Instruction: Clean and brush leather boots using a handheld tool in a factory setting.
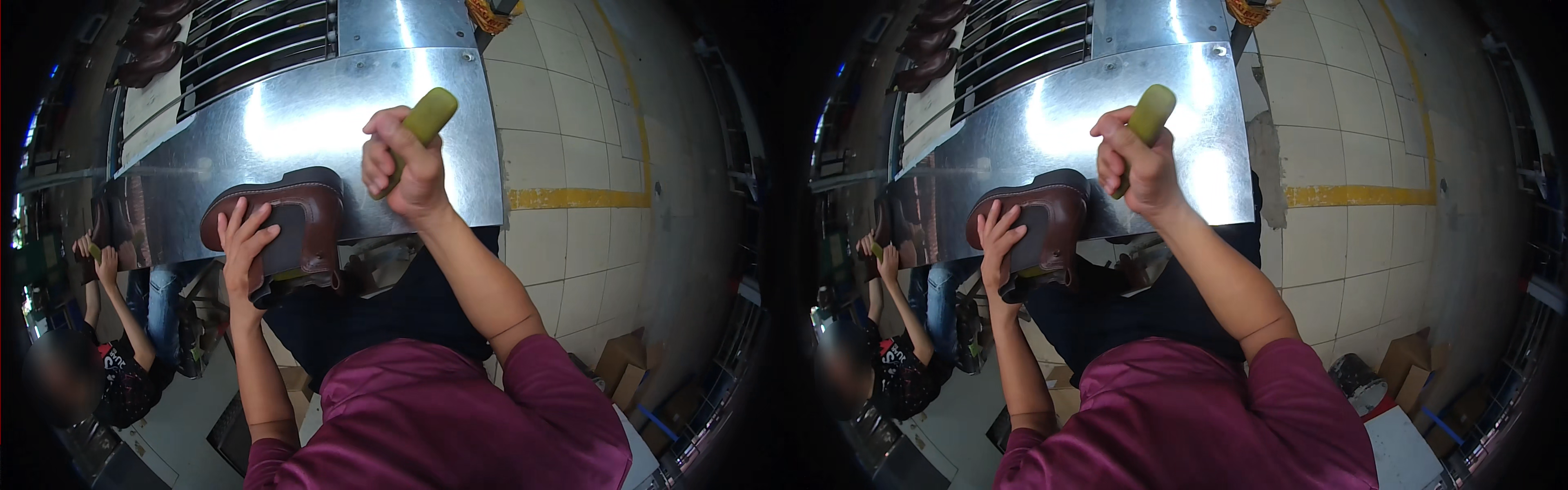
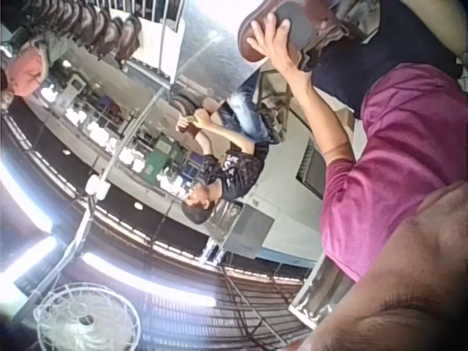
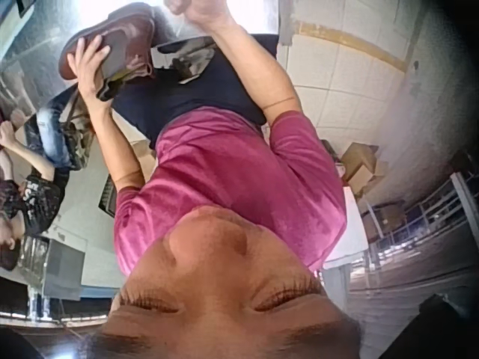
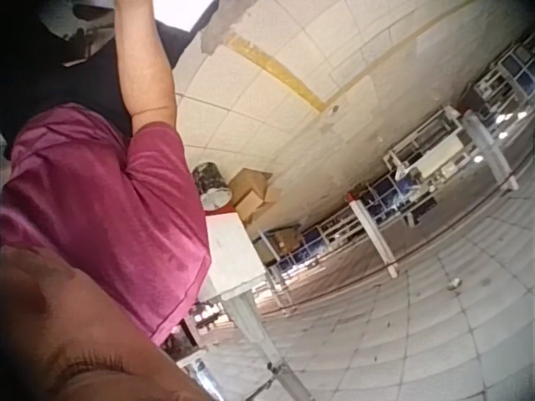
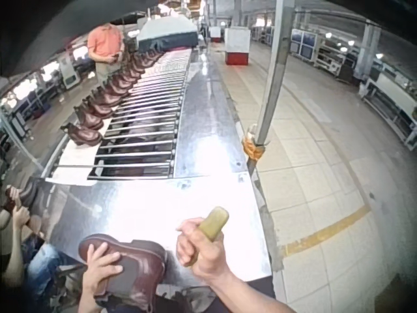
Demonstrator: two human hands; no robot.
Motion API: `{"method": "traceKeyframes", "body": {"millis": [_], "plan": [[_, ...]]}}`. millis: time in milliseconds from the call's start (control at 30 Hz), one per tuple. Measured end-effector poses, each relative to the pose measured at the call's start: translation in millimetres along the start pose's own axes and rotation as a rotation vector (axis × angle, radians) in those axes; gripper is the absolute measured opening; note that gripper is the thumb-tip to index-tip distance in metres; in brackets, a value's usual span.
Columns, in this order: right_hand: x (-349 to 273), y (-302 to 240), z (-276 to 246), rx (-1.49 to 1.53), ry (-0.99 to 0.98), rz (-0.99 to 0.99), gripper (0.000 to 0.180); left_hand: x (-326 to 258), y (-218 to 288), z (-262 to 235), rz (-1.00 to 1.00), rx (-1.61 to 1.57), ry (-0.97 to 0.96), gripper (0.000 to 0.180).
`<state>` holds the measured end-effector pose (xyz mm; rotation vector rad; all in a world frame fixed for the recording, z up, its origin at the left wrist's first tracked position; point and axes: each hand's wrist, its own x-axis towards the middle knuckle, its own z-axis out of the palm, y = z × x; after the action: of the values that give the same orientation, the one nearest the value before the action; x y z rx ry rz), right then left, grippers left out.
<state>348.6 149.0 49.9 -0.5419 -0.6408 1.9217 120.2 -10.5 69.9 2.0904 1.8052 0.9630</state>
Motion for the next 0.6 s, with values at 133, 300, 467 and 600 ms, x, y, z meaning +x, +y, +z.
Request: {"method": "traceKeyframes", "body": {"millis": [133,300,467,600], "plan": [[12.9,17.6,5.8,0.148,-0.064,0.039,0.022,0.3,-10.5,-4.9,-0.032,-0.008,-0.024,0.044],[29.3,32.4,13.6,0.231,-0.033,0.082,0.023,9.0,-7.8,-8.3,-0.068,-0.054,-0.029,0.046],[39.5,35.3,21.4,0.125,-0.021,0.147,0.02,8.5,-9.2,-6.9,-0.071,-0.062,-0.012,0.044],[53.0,36.8,35.3,0.127,-0.054,0.148,0.02,7.8,-4.9,-3.7,-0.069,-0.063,0.01,0.037]]}}
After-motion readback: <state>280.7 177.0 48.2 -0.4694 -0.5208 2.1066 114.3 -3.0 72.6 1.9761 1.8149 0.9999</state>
